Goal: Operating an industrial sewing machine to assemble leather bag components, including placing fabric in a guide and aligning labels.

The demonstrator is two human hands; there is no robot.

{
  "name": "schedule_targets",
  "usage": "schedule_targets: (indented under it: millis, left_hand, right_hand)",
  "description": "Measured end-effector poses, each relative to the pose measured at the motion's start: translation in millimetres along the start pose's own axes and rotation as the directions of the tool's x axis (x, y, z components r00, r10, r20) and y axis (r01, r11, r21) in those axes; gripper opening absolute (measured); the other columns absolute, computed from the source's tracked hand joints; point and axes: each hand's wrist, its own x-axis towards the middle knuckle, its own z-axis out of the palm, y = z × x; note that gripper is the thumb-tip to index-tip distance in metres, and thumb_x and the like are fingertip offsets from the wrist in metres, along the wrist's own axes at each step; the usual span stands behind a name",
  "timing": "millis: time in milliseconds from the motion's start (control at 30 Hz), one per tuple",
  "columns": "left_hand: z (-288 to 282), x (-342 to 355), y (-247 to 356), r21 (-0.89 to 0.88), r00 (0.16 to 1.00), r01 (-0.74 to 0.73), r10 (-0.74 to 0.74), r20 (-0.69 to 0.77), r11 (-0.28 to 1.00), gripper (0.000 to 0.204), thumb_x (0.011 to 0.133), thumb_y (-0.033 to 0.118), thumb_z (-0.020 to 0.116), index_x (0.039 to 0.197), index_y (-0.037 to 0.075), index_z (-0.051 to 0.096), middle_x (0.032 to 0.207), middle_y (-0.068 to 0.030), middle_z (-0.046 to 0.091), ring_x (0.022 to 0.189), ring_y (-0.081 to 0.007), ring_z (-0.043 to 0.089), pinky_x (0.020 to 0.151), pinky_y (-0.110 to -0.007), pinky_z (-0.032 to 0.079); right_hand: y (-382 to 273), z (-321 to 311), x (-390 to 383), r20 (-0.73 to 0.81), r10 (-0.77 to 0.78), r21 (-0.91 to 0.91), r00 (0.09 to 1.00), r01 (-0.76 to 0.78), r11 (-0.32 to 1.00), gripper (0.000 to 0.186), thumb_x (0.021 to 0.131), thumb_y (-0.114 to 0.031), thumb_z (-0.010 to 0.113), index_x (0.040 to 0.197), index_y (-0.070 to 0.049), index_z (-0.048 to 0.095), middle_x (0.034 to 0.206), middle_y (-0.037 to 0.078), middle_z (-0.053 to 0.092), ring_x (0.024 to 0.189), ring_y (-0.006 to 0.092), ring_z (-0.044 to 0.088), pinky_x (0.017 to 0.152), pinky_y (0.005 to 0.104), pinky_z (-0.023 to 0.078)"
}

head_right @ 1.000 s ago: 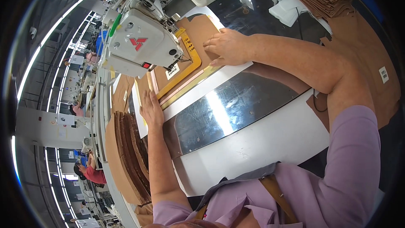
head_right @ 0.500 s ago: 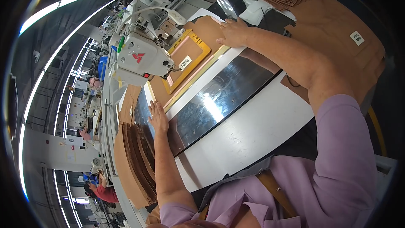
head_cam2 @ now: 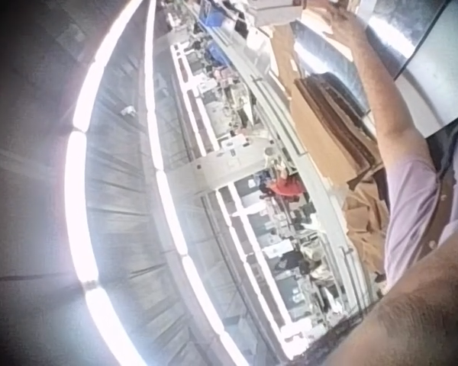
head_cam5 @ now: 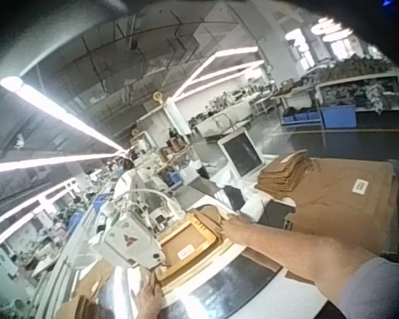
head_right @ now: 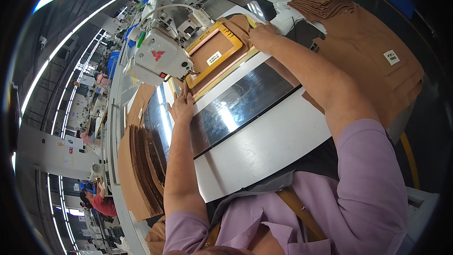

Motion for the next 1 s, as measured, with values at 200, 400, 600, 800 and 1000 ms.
schedule_targets:
  millis: [200, 400, 600, 800, 1000]
  left_hand:
    - [-41, -10, 18, 0.434, 0.958, -0.285, 0.261, 0.117, 0.855, 0.028, 0.098, 0.02, 0.054, 0.093, 0.009, 0.079, 0.096, -0.0125, 0.078, 0.117, -0.0275, 0.069, 0.12, -0.058, 0.022]
    - [-76, -73, 10, 0.31, 0.919, -0.377, 0.394, 0.008, 0.873, 0.019, 0.089, 0.01, 0.058, 0.085, 0.008, 0.077, 0.081, -0.0136, 0.074, 0.112, -0.0276, 0.071, 0.119, -0.058, 0.026]
    - [-100, -135, 21, 0.333, 0.918, -0.366, 0.396, -0.025, 0.869, 0.014, 0.09, 0.008, 0.059, 0.086, 0.008, 0.072, 0.091, -0.01, 0.076, 0.116, -0.0274, 0.069, 0.119, -0.058, 0.026]
    - [-96, -208, 16, 0.193, 0.893, -0.438, 0.45, -0.021, 0.878, 0.012, 0.09, 0.016, 0.071, 0.099, 0.01, 0.076, 0.129, -0.0069, 0.071, 0.125, -0.0216, 0.065, 0.119, -0.054, 0.029]
    - [-81, -233, 55, -0.053, 0.913, -0.408, 0.405, -0.056, 0.912, 0.063, 0.075, 0.031, 0.089, 0.123, 0.005, 0.057, 0.147, -0.0071, 0.059, 0.129, -0.0217, 0.061, 0.113, -0.05, 0.036]
  right_hand:
    - [-1, -5, -12, -0.064, -0.022, 0.019, 0.998, 0.024, 1.0, 0.026, 0.098, -0.026, 0.058, 0.108, -0.01, 0.076, 0.111, 0.013, 0.074, 0.114, 0.0289, 0.068, 0.11, 0.0537, 0.037]
    - [0, -41, -57, -0.018, -0.093, -0.008, 0.996, 0.093, 0.996, 0.033, 0.099, -0.034, 0.059, 0.095, -0.007, 0.079, 0.095, 0.017, 0.075, 0.1, 0.0325, 0.072, 0.104, 0.0535, 0.041]
    - [17, -74, -109, -0.005, -0.147, 0.088, 0.989, 0.147, 0.985, 0.038, 0.1, -0.038, 0.058, 0.091, -0.006, 0.077, 0.088, 0.017, 0.074, 0.09, 0.0366, 0.071, 0.087, 0.048, 0.051]
    - [43, -120, -173, 0.257, -0.031, 0.338, 0.966, -0.06, 0.939, 0.044, 0.103, -0.04, 0.056, 0.1, 0.0, 0.075, 0.079, 0.016, 0.07, 0.086, 0.0363, 0.07, 0.083, 0.0438, 0.054]
    - [43, -75, -189, -0.02, 0.128, 0.352, 0.992, -0.112, 0.929, 0.065, 0.097, -0.047, 0.066, 0.147, -0.007, 0.054, 0.127, 0.019, 0.061, 0.109, 0.0304, 0.062, 0.098, 0.0379, 0.049]
